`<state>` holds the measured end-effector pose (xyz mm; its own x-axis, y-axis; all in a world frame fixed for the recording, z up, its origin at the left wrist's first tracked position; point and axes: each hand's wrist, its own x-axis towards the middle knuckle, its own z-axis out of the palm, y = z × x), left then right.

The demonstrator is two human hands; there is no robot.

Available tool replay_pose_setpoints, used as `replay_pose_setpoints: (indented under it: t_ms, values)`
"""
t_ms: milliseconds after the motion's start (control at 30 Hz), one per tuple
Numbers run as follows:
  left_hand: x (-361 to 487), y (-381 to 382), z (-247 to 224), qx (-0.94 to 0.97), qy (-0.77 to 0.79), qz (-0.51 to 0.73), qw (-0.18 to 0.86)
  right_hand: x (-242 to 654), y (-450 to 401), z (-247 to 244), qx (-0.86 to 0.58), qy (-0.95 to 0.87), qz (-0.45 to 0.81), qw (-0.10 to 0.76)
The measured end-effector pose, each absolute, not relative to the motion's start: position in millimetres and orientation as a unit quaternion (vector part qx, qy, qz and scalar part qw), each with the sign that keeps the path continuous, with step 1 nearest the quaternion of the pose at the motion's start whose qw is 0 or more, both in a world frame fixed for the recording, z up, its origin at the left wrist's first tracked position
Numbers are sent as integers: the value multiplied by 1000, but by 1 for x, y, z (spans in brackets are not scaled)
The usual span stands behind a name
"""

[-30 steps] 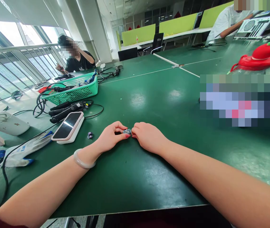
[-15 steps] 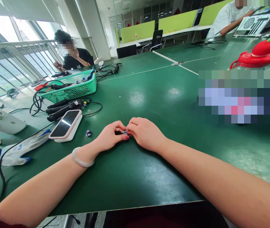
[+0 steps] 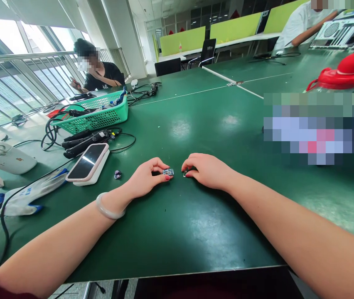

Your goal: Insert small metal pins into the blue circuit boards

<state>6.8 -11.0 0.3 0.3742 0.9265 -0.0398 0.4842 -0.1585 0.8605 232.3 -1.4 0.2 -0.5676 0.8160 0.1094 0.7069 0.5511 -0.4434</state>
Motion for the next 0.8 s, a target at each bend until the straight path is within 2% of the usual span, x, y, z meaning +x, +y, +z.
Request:
replay_pose_setpoints:
  t_ms: [467,667,800]
  values:
    - [8,-12,2,722,493,252,415,217,-4,0,-460,-853,192,155]
    - [7,-11,-1,723,494,248,414,225,-8,3,-421,-875,202,129]
    - [7,-12,-1,722,497,249,412,231,-5,4,-455,-862,186,124]
